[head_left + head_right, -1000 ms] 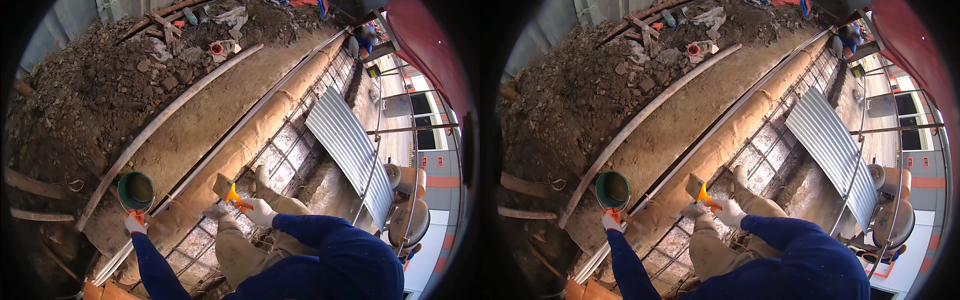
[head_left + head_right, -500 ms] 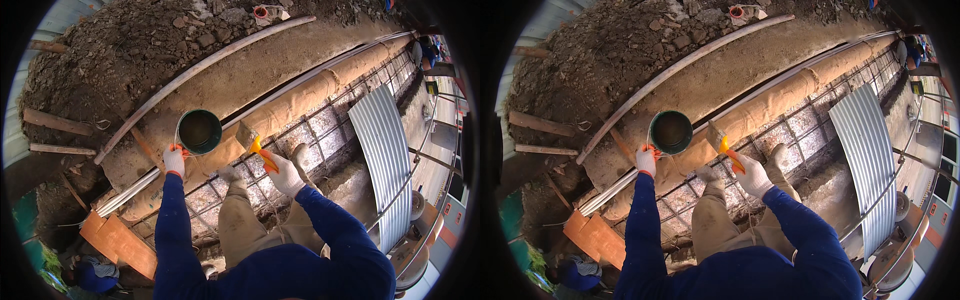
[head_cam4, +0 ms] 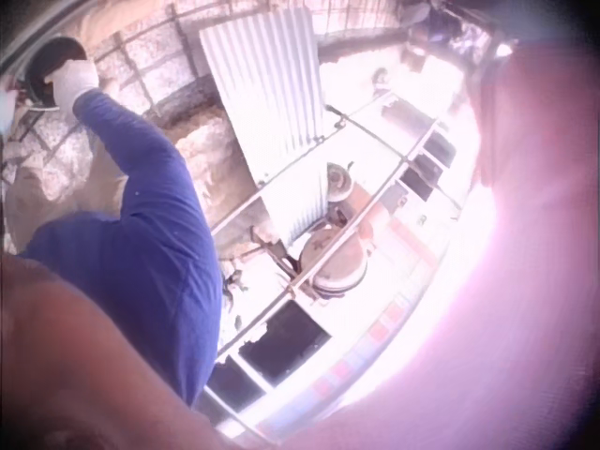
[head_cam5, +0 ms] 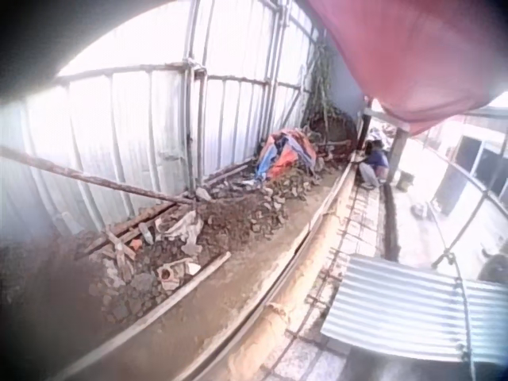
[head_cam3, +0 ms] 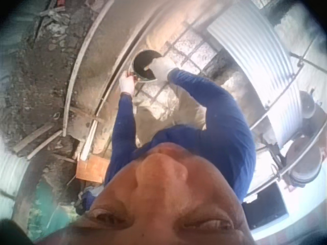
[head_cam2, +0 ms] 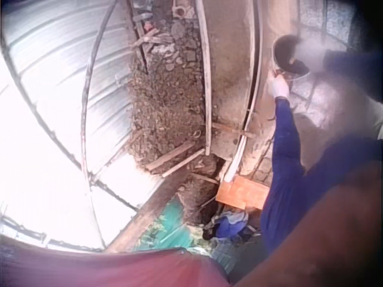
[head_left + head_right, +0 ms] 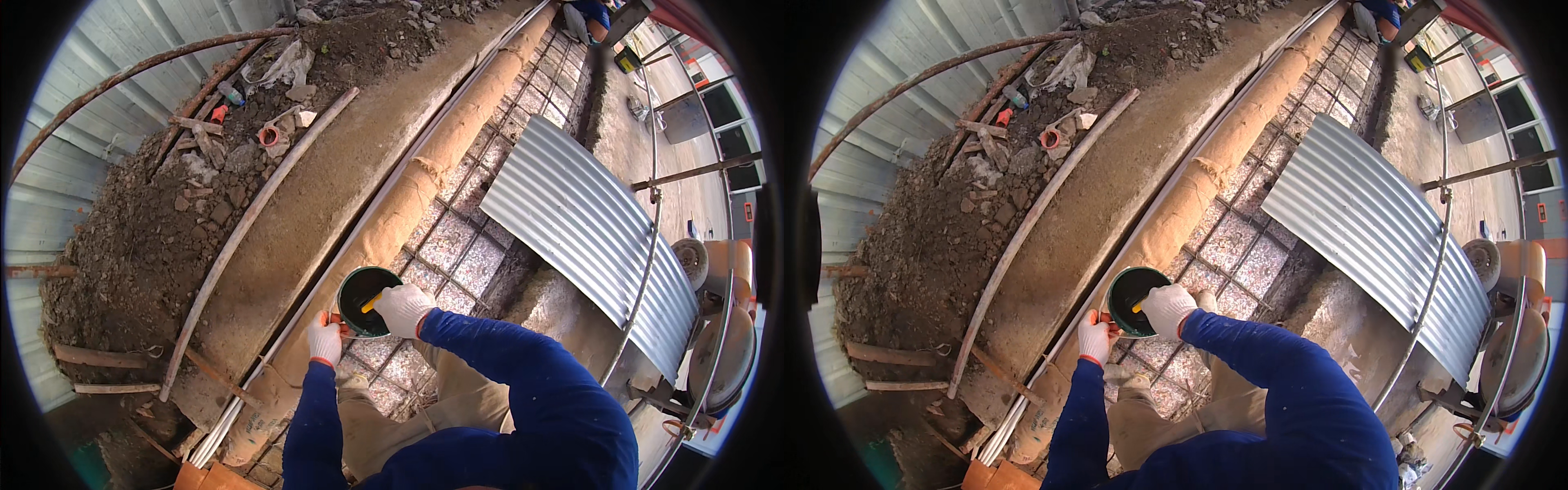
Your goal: The person uses a brush to apply a liquid sealant from a green bucket onto a long concrete beam at a construction site. They repeatedly dip the brush and spread the liquid along the beam's surface while other workers are visible nearby.
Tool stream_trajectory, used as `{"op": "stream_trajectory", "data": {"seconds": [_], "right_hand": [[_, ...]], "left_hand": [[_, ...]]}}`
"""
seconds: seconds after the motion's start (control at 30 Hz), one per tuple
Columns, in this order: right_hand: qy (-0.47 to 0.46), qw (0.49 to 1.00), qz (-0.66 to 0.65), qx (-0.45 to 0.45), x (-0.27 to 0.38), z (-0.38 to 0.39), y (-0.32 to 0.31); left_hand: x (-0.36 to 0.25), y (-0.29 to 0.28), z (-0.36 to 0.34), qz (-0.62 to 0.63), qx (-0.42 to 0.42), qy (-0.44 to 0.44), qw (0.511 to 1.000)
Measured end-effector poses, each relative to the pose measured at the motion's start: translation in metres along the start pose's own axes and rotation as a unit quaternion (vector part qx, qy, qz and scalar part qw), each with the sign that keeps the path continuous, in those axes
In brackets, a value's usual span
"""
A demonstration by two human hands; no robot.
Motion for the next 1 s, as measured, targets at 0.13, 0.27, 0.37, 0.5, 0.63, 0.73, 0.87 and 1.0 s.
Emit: {"op": "stream_trajectory", "data": {"seconds": [0.13,0.27,0.37,0.5,0.63,0.73,0.87,1.0], "right_hand": [[0.021,1.0,-0.008,-0.001,-0.06,-0.005,0.059],[0.038,0.999,-0.01,0.023,-0.1,0.006,0.067],[0.04,0.998,-0.032,0.03,-0.124,0.024,0.062],[0.042,0.996,-0.072,0.038,-0.144,0.032,0.068],[0.07,0.986,-0.152,0.011,-0.148,0.036,0.073],[0.111,0.961,-0.251,-0.019,-0.141,0.038,0.07],[0.057,0.886,-0.42,-0.188,-0.12,0.016,0.1],[0.072,0.711,-0.695,-0.076,-0.083,-0.013,0.119]], "left_hand": [[0.008,0.086,0.0,-0.052,0.038,-0.011,0.998],[0.031,0.131,-0.012,-0.066,0.047,-0.025,0.996],[0.041,0.151,-0.02,-0.101,0.058,-0.006,0.993],[0.045,0.162,-0.02,-0.099,0.051,-0.019,0.994],[0.042,0.158,-0.017,-0.078,0.026,0.003,0.997],[0.04,0.133,-0.021,-0.06,0.0,0.028,0.998],[0.033,0.092,-0.031,0.009,-0.059,0.062,0.996],[0.04,0.013,-0.077,0.122,-0.064,0.083,0.987]]}}
Point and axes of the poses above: each hand's wrist, its own z-axis away from the middle knuckle, its own y-axis out of the palm, x = y × z, the point moved 1 cm from there along -z, towards the middle knuckle, and after that the axes turned 14 degrees about z, right-handed, at the moved point
